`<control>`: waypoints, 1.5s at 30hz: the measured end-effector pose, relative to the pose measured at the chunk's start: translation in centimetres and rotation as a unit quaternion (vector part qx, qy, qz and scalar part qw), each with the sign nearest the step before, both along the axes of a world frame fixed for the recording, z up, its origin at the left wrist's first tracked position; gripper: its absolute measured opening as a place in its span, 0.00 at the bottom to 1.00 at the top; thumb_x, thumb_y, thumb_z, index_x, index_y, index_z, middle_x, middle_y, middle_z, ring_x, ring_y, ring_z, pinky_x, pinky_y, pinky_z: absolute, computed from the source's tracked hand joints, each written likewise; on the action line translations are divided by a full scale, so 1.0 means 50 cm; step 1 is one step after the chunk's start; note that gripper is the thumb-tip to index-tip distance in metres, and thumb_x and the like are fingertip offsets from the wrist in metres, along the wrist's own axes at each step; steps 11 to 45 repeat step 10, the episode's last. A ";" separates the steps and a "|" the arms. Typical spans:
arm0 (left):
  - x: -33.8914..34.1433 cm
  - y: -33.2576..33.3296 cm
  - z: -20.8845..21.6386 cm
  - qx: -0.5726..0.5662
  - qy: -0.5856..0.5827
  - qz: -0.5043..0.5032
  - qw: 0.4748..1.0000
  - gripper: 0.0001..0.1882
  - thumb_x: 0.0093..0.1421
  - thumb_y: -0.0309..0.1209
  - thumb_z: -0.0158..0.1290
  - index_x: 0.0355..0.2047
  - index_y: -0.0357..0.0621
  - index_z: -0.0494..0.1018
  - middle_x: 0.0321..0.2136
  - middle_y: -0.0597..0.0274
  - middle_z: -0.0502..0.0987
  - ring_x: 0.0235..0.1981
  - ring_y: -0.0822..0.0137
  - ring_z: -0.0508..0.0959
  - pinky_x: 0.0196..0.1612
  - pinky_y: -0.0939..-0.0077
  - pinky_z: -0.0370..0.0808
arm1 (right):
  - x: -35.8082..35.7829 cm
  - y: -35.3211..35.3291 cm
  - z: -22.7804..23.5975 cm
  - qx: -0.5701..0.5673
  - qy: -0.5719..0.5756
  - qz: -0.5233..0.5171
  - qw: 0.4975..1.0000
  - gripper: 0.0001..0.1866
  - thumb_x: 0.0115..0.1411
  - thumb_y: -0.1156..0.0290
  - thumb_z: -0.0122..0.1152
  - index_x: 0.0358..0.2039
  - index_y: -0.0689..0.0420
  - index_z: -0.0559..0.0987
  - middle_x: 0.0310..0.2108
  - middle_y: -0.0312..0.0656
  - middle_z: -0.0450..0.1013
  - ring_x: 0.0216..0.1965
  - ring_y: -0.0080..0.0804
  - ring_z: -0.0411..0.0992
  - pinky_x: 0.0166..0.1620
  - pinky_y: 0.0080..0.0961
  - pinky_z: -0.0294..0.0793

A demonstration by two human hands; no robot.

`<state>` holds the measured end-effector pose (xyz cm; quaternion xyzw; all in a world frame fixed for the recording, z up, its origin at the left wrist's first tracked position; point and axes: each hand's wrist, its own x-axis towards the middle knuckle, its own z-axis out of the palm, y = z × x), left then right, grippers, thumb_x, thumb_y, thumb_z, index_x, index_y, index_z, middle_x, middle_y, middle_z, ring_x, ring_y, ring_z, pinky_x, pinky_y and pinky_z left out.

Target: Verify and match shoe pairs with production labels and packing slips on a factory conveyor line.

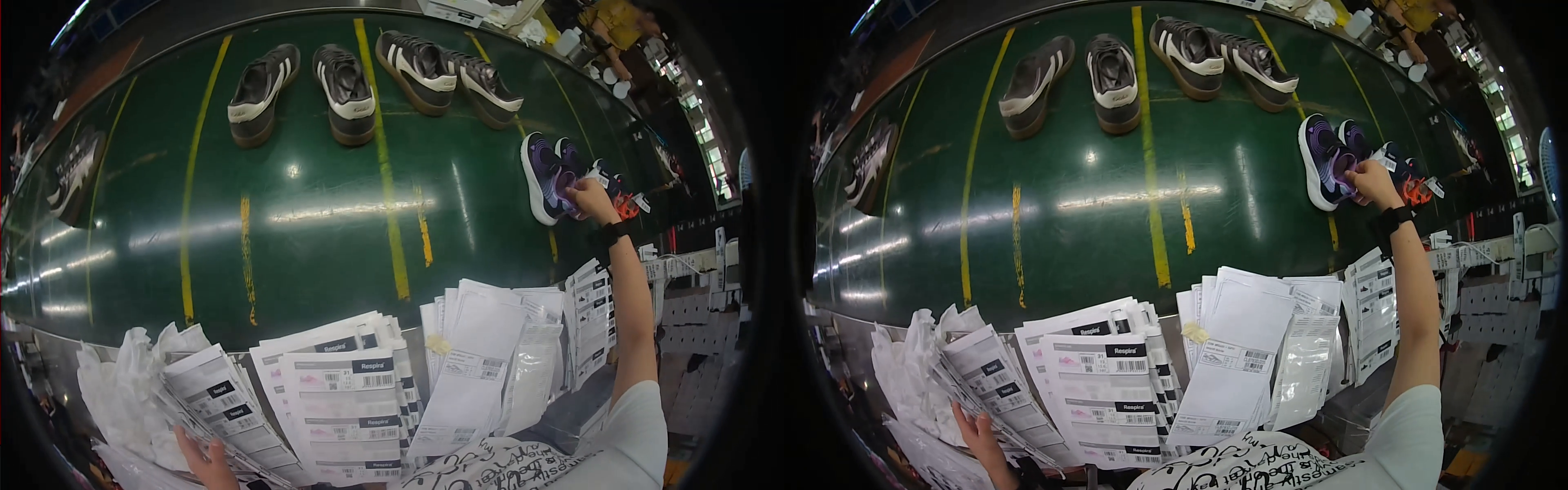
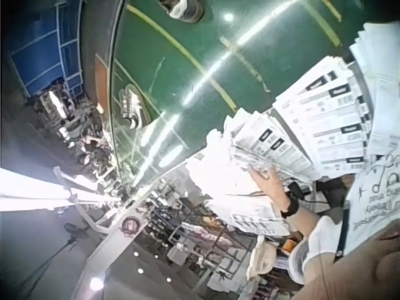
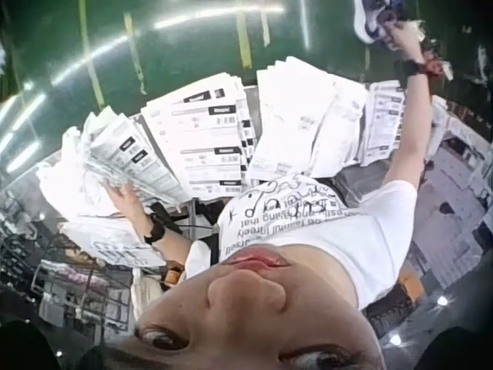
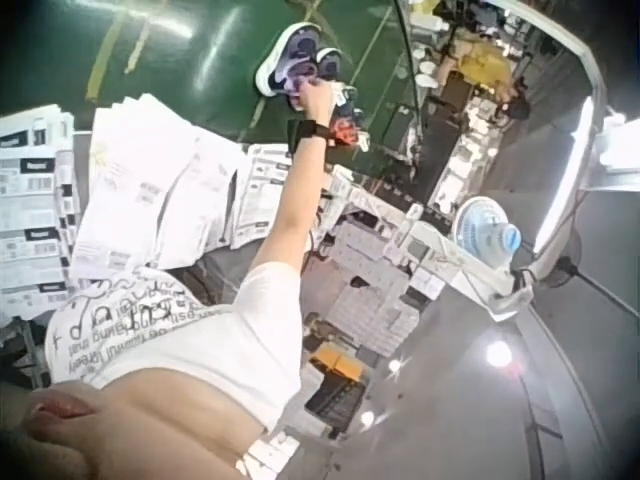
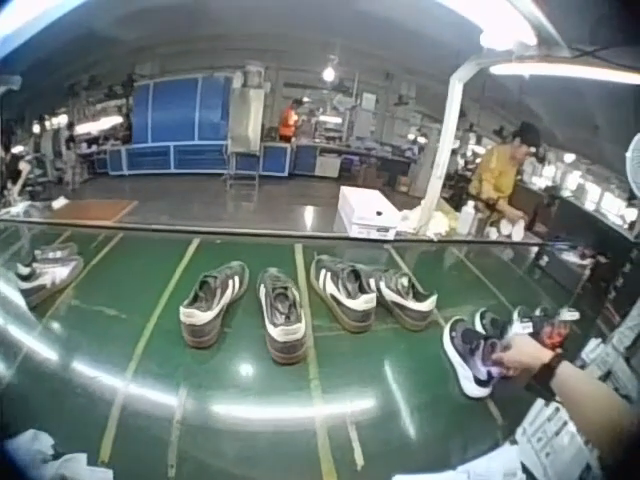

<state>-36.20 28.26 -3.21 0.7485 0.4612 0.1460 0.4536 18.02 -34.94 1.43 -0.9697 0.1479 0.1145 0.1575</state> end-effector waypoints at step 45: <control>-0.025 0.043 0.060 -0.227 -0.103 0.057 0.967 0.36 0.61 0.57 0.45 0.57 0.40 0.68 0.47 0.56 0.76 0.47 0.63 0.75 0.44 0.68 0.75 | 0.034 0.123 0.023 -0.012 -0.235 0.334 0.913 0.22 0.57 0.67 0.64 0.50 0.61 0.75 0.45 0.51 0.75 0.48 0.47 0.74 0.51 0.36 0.72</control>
